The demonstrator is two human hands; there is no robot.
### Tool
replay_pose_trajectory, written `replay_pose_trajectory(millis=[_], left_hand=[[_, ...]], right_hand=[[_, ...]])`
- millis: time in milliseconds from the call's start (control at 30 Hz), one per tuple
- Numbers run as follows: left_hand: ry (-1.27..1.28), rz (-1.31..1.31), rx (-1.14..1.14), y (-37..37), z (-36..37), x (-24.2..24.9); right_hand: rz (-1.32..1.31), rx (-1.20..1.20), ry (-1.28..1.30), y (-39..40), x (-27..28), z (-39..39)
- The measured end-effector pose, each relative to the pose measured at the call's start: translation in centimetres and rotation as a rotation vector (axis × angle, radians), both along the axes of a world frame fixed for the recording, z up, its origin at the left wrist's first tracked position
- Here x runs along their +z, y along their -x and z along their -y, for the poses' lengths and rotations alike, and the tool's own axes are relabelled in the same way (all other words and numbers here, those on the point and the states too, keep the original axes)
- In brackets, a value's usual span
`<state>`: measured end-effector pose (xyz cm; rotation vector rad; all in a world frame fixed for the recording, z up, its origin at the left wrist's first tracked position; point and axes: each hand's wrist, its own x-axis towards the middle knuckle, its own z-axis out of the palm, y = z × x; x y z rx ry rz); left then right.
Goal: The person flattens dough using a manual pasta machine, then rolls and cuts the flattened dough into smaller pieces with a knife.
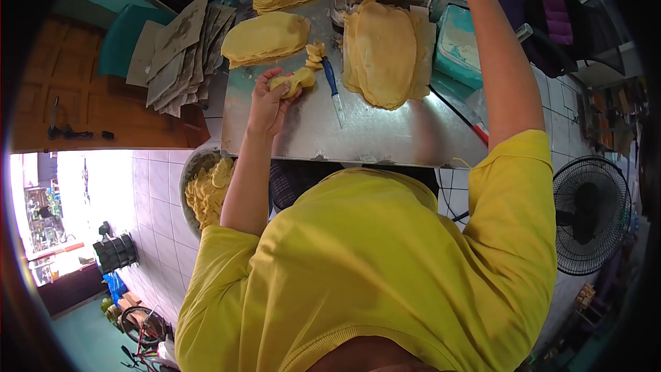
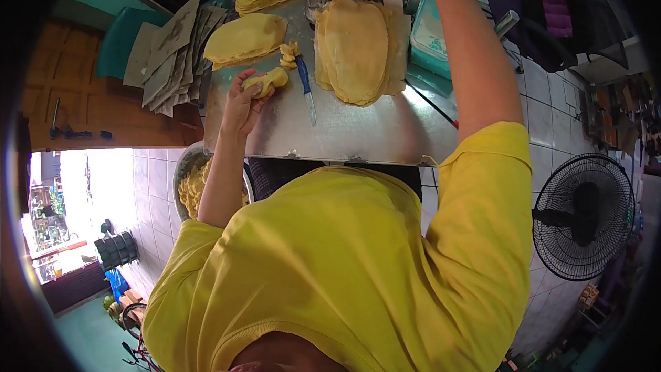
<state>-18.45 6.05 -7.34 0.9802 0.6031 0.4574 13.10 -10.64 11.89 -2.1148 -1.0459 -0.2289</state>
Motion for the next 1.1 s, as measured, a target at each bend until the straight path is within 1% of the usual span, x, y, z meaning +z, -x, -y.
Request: replay_pose_trajectory(millis=[33, 67, 133, 167, 200, 233, 267, 300, 333, 367, 400, 433, 467, 500, 567, 600, 667, 800, 867, 900, 967, 1000, 1033, 1067, 1100], left_hand=[[-0.054, -0.011, 0.021, -0.1, 0.2, 0.2], [-0.056, -0.006, 0.021, 0.0, 0.3, 0.1], [-0.066, -0.009, 0.021, -0.1, 0.5, -0.3], [-0.063, -0.008, 0.022, -0.2, 0.4, -0.4], [0.006, 0.014, 0.014, -0.1, 0.3, -0.4], [0.073, 0.034, 0.008, -0.1, 0.3, -0.4], [0.074, 0.029, 0.009, 0.0, 0.4, -0.1], [0.101, 0.057, -0.009, 0.0, 0.7, 0.4], [0.127, 0.087, -0.025, 0.0, 0.9, 0.7], [0.122, 0.087, -0.019, 0.1, 1.1, 0.5], [0.016, 0.060, -0.039, 0.3, 1.3, 0.1], [-0.087, 0.034, -0.059, 0.5, 1.4, -0.3], [-0.077, 0.028, -0.055, 0.5, 1.5, -0.4], [-0.076, 0.031, -0.050, 0.7, 1.4, -0.4], [-0.004, 0.002, 0.001, 1.2, 1.4, -0.2], [-0.001, 0.006, 0.003, 1.4, 1.3, -0.1], [-0.062, -0.021, 0.048, 2.0, 0.7, 0.2], [-0.046, 0.040, 0.081, 2.9, -0.1, 0.8], [-0.027, 0.100, 0.037, 2.4, 0.4, 1.8], [-0.026, 0.112, 0.031, 2.1, 0.7, 2.3], [0.172, 0.288, -0.057, 1.5, 1.4, 3.5], [0.173, 0.292, -0.064, 1.2, 1.7, 4.5], [0.187, 0.261, -0.111, 0.9, 2.1, 5.7], [0.200, 0.227, -0.154, 0.7, 2.4, 6.3], [0.202, 0.226, -0.151, 0.5, 2.5, 6.2]], right_hand=[[0.356, 0.029, -0.081, -0.3, -1.5, -0.3], [0.716, 0.057, -0.164, -0.4, -3.2, -0.6], [0.585, 0.231, -0.156, 5.1, -6.9, -1.0], [0.778, 0.414, -0.367, 7.3, -7.7, -2.0], [0.593, 0.486, -0.231, 11.2, -9.4, -1.6], [0.486, 0.598, -0.158, 13.7, -11.5, -2.1], [0.376, 0.709, -0.087, 15.4, -13.6, -2.7], [0.370, 0.712, -0.090, 16.1, -15.8, -3.1], [0.351, 0.673, -0.010, 16.7, -17.8, -3.6], [0.335, 0.635, 0.069, 17.1, -18.6, -4.0], [0.337, 0.641, 0.065, 17.1, -19.2, -4.4], [0.258, 0.682, 0.132, 16.7, -19.7, -4.9], [0.178, 0.721, 0.201, 16.5, -19.6, -5.3], [0.182, 0.725, 0.202, 16.4, -19.4, -5.6], [0.329, 0.713, 0.336, 16.3, -19.1, -6.1], [0.332, 0.716, 0.340, 16.3, -19.3, -6.2], [0.467, 0.597, 0.292, 16.5, -19.8, -6.4], [0.423, 0.594, 0.252, 17.4, -19.4, -6.1], [0.170, 0.712, -0.063, 18.5, -17.9, -6.1], [0.181, 0.706, -0.058, 18.7, -16.8, -5.8], [-0.189, 0.752, -0.051, 18.9, -15.0, -5.0], [-0.149, 0.751, -0.130, 18.4, -15.0, -5.0], [-0.145, 0.747, -0.130, 17.8, -14.9, -4.8], [-0.090, 0.756, -0.159, 17.3, -14.4, -4.4], [-0.039, 0.768, -0.187, 17.0, -14.1, -3.9]])
